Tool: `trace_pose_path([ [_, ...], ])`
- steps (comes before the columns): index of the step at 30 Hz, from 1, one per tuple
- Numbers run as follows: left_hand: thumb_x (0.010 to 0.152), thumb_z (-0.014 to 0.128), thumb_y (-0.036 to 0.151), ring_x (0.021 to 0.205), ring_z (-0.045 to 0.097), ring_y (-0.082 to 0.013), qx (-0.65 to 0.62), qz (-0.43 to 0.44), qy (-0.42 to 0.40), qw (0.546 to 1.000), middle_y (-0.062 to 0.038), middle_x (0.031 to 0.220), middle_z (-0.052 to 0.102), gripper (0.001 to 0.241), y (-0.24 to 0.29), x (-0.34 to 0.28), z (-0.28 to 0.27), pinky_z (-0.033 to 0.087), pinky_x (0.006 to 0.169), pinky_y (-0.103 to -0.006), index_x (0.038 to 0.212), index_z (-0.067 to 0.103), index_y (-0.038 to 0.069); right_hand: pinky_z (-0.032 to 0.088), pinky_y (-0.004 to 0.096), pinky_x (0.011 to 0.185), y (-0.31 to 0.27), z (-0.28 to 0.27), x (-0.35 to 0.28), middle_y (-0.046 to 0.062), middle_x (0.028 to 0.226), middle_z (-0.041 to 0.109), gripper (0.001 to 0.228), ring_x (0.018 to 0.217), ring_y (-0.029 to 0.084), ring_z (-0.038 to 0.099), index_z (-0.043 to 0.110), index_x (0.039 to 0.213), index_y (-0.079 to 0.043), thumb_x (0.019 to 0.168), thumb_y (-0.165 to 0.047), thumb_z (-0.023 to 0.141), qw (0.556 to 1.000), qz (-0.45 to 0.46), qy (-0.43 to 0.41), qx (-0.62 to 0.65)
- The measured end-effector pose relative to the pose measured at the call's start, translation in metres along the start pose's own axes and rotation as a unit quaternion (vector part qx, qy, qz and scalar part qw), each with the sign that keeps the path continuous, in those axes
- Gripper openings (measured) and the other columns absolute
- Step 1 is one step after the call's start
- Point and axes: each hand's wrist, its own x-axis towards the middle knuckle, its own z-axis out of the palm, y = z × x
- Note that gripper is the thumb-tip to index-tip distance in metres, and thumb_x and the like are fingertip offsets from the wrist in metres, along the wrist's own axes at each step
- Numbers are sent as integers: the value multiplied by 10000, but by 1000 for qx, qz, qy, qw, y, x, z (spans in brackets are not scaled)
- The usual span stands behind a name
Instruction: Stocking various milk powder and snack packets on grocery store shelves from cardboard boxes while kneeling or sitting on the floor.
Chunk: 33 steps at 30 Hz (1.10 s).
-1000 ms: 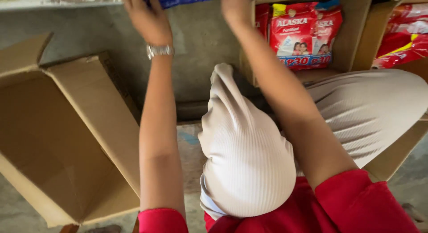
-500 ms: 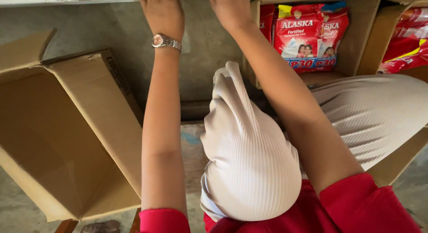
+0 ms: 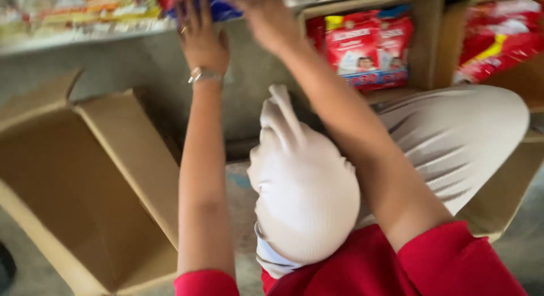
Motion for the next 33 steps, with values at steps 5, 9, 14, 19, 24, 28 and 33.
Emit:
trace_pose_path([
  [5, 936, 686, 98, 1532, 359, -385, -142, 31, -30, 989, -132, 1695, 357, 789, 42, -30, -8, 327, 1273, -540, 1645, 344, 148, 528, 437, 1008, 29, -48, -123, 125, 1188, 692, 446, 1147, 345, 647, 708, 1218, -122, 862, 126, 604, 985, 19, 120, 126],
  [9, 953, 691, 126, 1449, 429, -405, -198, 67, -114, 971, -164, 1589, 434, 672, 96, -47, 31, 325, 1204, -559, 1572, 430, 147, 530, 415, 1018, 113, -50, -220, 135, 1188, 700, 500, 1153, 323, 667, 702, 1196, -101, 817, 168, 519, 926, 225, 280, 114],
  [14, 979, 643, 80, 1299, 562, -393, -300, 119, -144, 935, -154, 1421, 596, 472, 170, -33, 39, 464, 1127, -478, 1443, 564, 126, 451, 463, 1054, 213, -26, -291, 267, 1283, 608, 423, 1203, 412, 559, 615, 1299, 0, 881, 23, 679, 892, 321, 317, 36],
  [19, 969, 655, 84, 1262, 599, -393, -305, 120, -160, 931, -151, 1391, 616, 478, 195, -11, 45, 513, 1072, -472, 1435, 567, 144, 492, 477, 992, 182, -66, -235, 279, 1207, 651, 513, 1140, 400, 634, 575, 1300, -3, 928, -307, 754, 881, 426, 162, 123],
  [24, 922, 702, 91, 1278, 538, -461, -213, 159, -180, 947, -169, 1414, 588, 606, 200, 10, 55, 491, 995, -496, 1496, 519, 161, 536, 477, 969, 124, -58, -208, 193, 1072, 732, 429, 1075, 365, 687, 709, 1093, -67, 856, -419, 773, 863, 496, -5, 99],
  [28, 759, 650, -30, 1288, 553, -427, -135, 253, -203, 936, -168, 1493, 553, 781, 214, 33, 42, 487, 1025, -471, 1501, 521, 177, 503, 501, 997, 77, -33, -202, 261, 1344, 553, 587, 1159, 430, 590, 644, 1254, -37, 709, -198, 791, 956, 261, 110, 70],
  [33, 822, 685, -27, 1174, 622, -352, -66, 299, -274, 912, -56, 1386, 664, 410, 207, 37, 38, 504, 975, -456, 1173, 708, 182, 499, 492, 1003, 66, -58, -197, 239, 1393, 537, 485, 1221, 450, 573, 660, 1189, -85, 736, -217, 775, 961, 244, 101, 86],
])
